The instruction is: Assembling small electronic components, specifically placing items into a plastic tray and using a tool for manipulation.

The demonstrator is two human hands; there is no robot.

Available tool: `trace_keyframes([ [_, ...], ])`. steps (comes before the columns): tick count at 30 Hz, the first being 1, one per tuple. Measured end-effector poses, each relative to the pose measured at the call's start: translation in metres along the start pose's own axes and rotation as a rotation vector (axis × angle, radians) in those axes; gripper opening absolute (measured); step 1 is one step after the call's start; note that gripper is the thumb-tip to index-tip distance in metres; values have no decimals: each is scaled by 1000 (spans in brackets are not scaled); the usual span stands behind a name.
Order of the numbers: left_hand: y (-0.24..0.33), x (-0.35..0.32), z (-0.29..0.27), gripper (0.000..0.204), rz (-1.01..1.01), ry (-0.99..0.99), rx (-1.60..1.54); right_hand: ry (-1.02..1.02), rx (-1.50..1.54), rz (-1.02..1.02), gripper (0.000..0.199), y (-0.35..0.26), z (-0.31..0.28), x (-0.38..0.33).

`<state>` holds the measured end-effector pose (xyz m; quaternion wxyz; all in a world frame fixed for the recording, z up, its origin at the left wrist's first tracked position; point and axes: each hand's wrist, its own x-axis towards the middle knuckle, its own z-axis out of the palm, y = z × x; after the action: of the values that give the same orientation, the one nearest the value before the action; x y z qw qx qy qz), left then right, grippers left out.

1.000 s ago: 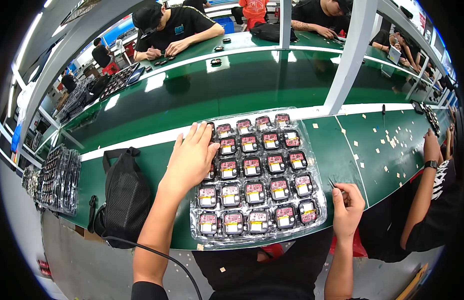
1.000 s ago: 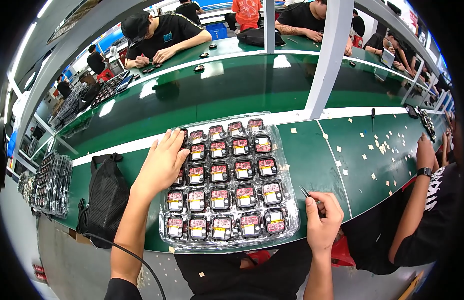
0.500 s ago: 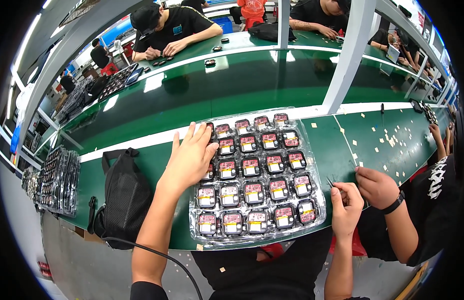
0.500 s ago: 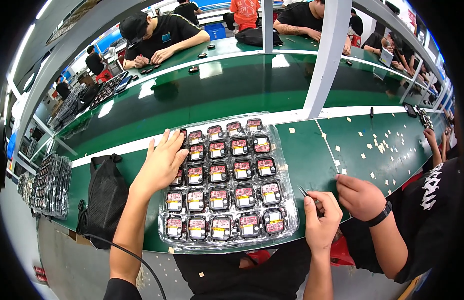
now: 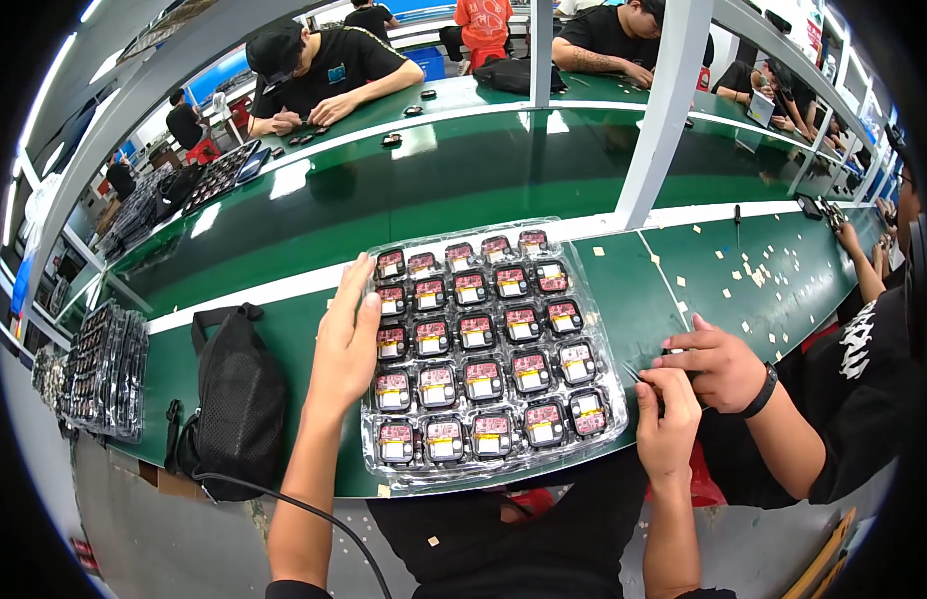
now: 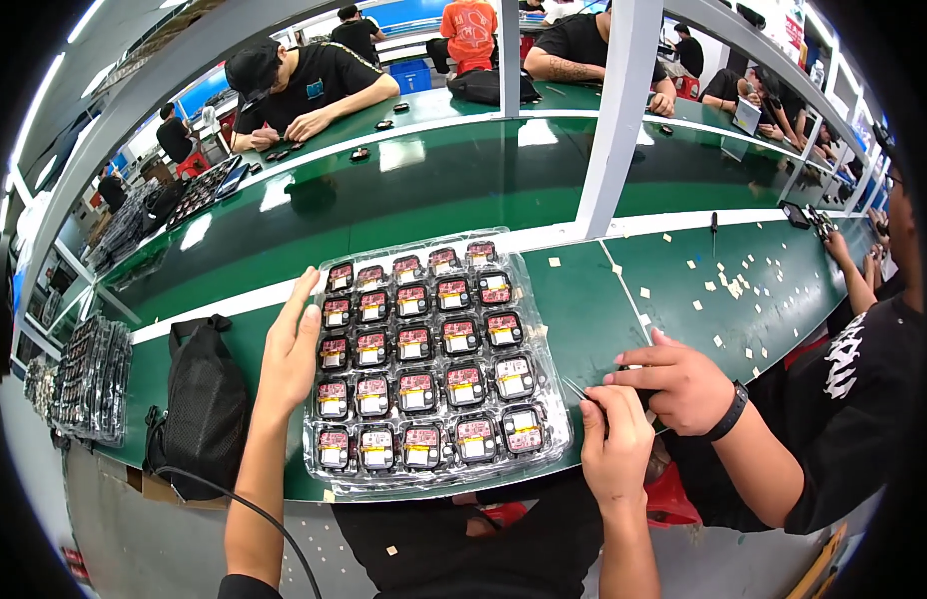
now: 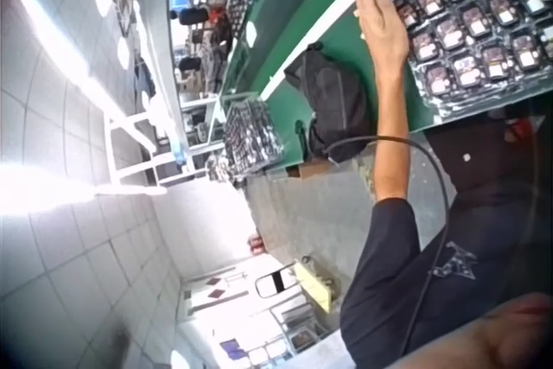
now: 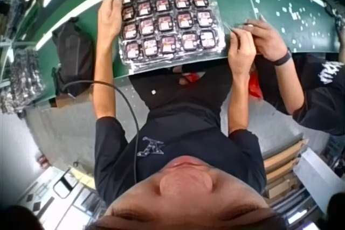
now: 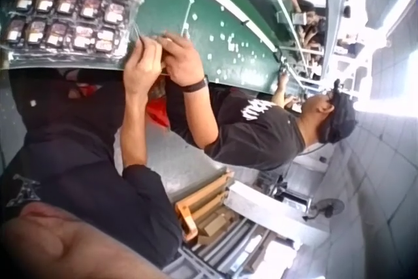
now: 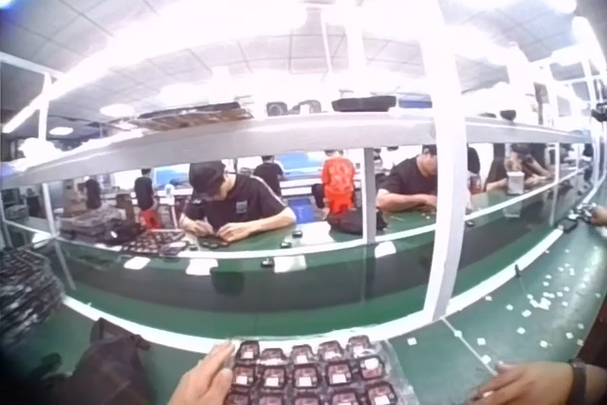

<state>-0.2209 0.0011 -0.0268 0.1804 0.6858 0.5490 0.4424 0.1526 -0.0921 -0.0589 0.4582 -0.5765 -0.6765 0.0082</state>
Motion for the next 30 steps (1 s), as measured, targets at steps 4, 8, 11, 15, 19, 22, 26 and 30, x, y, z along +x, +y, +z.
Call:
trace_keyframes([
  [4,34,-30,-11,51,34,-70,138,-48,-92,102,5,-4,-15,-2],
  [8,46,-55,-15,60,14,-186,248,-1,-207,185,12,3,-19,0],
  [11,48,-65,-19,67,-5,-226,418,12,-343,265,28,6,-17,9],
  [15,47,-49,-17,69,-74,-227,529,-21,-438,271,40,17,-18,16],
  [19,33,-25,-10,64,-75,-296,571,-67,-398,270,33,21,-21,18],
  [22,42,-26,-14,65,-86,-326,666,-52,-351,262,31,22,-21,13],
  [26,43,-25,-16,65,-81,-303,657,1,-280,171,33,25,-19,11],
  [30,48,-33,-13,68,3,-192,583,100,-161,253,33,23,-26,6],
])
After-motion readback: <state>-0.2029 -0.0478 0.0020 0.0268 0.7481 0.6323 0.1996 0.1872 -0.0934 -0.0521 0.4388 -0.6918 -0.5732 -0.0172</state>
